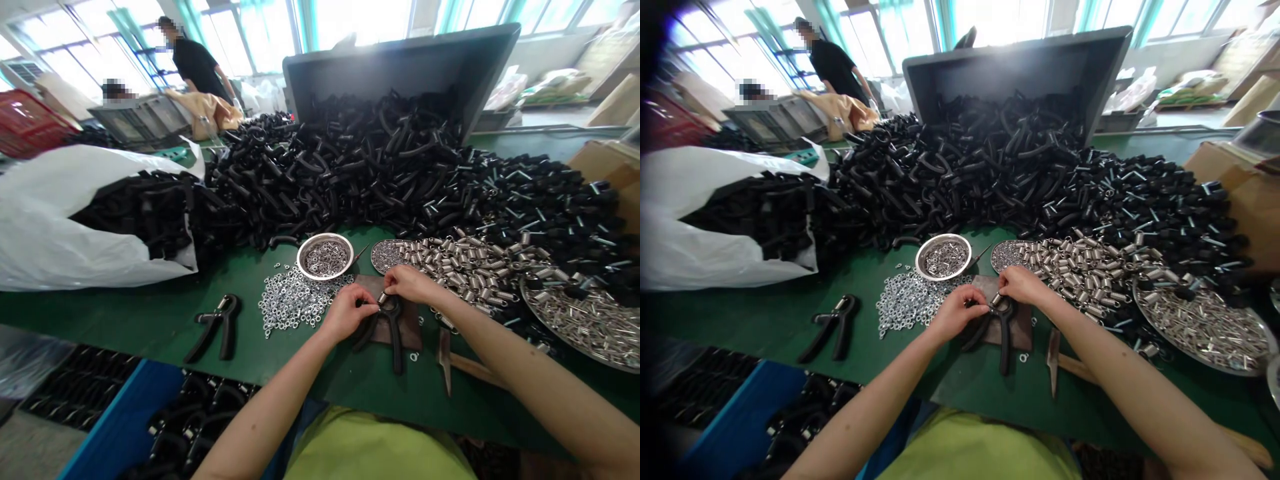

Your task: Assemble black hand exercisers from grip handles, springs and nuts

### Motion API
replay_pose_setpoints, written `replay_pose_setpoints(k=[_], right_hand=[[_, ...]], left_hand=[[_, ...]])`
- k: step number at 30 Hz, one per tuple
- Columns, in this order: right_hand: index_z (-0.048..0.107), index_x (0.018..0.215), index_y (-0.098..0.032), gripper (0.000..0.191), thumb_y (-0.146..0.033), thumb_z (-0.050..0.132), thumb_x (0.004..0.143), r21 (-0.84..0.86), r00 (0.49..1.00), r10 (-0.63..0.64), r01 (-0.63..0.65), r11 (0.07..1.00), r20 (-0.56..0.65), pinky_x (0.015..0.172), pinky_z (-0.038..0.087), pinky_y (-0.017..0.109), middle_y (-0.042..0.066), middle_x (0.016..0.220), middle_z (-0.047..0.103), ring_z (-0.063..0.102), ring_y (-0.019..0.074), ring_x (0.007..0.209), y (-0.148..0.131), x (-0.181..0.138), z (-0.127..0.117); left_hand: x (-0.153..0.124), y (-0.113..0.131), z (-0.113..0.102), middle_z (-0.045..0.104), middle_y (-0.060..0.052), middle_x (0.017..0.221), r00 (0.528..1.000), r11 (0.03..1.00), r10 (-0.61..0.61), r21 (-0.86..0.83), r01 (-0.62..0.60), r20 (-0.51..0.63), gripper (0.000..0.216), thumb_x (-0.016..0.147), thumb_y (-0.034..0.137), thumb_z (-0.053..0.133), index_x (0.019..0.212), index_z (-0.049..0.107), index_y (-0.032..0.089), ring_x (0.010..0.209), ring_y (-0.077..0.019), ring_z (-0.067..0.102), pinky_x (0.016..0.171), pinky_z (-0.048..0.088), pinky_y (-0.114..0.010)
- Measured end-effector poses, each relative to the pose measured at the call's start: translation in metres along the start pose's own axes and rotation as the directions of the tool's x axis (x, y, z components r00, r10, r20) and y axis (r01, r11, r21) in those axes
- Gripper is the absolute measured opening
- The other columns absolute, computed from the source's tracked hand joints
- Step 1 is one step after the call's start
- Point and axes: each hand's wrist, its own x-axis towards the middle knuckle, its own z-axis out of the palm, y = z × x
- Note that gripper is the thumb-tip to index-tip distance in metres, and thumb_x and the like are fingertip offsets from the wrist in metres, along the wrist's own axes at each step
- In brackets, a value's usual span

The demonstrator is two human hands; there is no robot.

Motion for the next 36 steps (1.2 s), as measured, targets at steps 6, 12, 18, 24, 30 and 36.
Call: replay_pose_setpoints(k=[6,12,18,24,30,36], right_hand=[[0.067,0.08,-0.02,0.014,-0.015,0.062,0.068,-0.011,1.0,-0.019,0.019,1.0,-0.004,0.062,0.039,0.023,0.0,0.071,0.064,0.059,0.0156,0.071,-0.006,-0.008,0.004],[0.059,0.108,-0.023,0.029,-0.028,0.054,0.08,0.008,0.979,-0.004,0.005,1.0,-0.203,0.079,0.046,0.031,0.006,0.103,0.064,0.06,0.0197,0.091,0.016,-0.109,-0.004],[0.064,0.092,-0.026,0.025,-0.038,0.063,0.069,-0.183,0.961,0.187,-0.226,0.957,-0.205,0.071,0.05,0.04,0.009,0.095,0.066,0.063,0.0282,0.086,0.084,-0.226,0.032],[0.058,0.097,-0.025,0.029,-0.047,0.046,0.083,-0.026,0.921,0.321,-0.335,0.942,-0.22,0.067,0.052,0.038,0.008,0.09,0.069,0.066,0.0254,0.075,0.072,-0.23,0.035],[0.04,0.132,-0.024,0.042,-0.035,0.031,0.092,0.145,0.809,0.168,-0.103,0.984,-0.564,0.065,0.052,0.03,0.007,0.095,0.069,0.066,0.0194,0.073,-0.004,-0.164,0.0],[0.05,0.125,-0.026,0.038,-0.029,0.035,0.09,-0.122,0.942,0.043,-0.088,0.989,-0.332,0.07,0.052,0.035,0.006,0.11,0.067,0.068,0.0241,0.082,-0.005,-0.12,0.013]], left_hand=[[0.004,0.008,0.016,0.063,-0.002,0.091,0.997,0.986,0.044,0.156,-0.054,0.068,0.004,0.071,0.023,0.069,0.073,0.067,0.02,0.094,-0.0194,0.053,0.089,0.037,-0.033],[0.007,0.007,0.018,0.058,-0.002,0.092,0.993,0.993,0.009,0.116,-0.024,0.121,0.003,0.069,0.018,0.068,0.07,0.065,0.018,0.091,-0.0174,0.053,0.083,0.041,-0.028],[0.019,0.003,0.017,0.056,-0.002,0.086,0.971,0.993,-0.112,0.064,0.1,0.21,0.007,0.066,0.019,0.069,0.07,0.064,0.016,0.08,-0.0142,0.053,0.074,0.042,-0.024],[0.021,-0.002,0.022,0.056,0.0,0.082,0.963,0.984,-0.176,0.072,0.164,0.204,0.013,0.061,0.022,0.072,0.068,0.063,0.015,0.069,-0.0116,0.052,0.065,0.041,-0.023],[0.017,0.002,0.02,0.056,0.0,0.083,0.967,0.982,-0.18,0.087,0.167,0.182,0.013,0.062,0.025,0.071,0.066,0.064,0.015,0.073,-0.013,0.052,0.067,0.04,-0.024],[0.017,0.008,0.017,0.056,-0.001,0.083,0.964,0.978,-0.199,0.094,0.185,0.174,0.012,0.062,0.023,0.07,0.067,0.064,0.015,0.073,-0.0141,0.052,0.065,0.04,-0.024]])
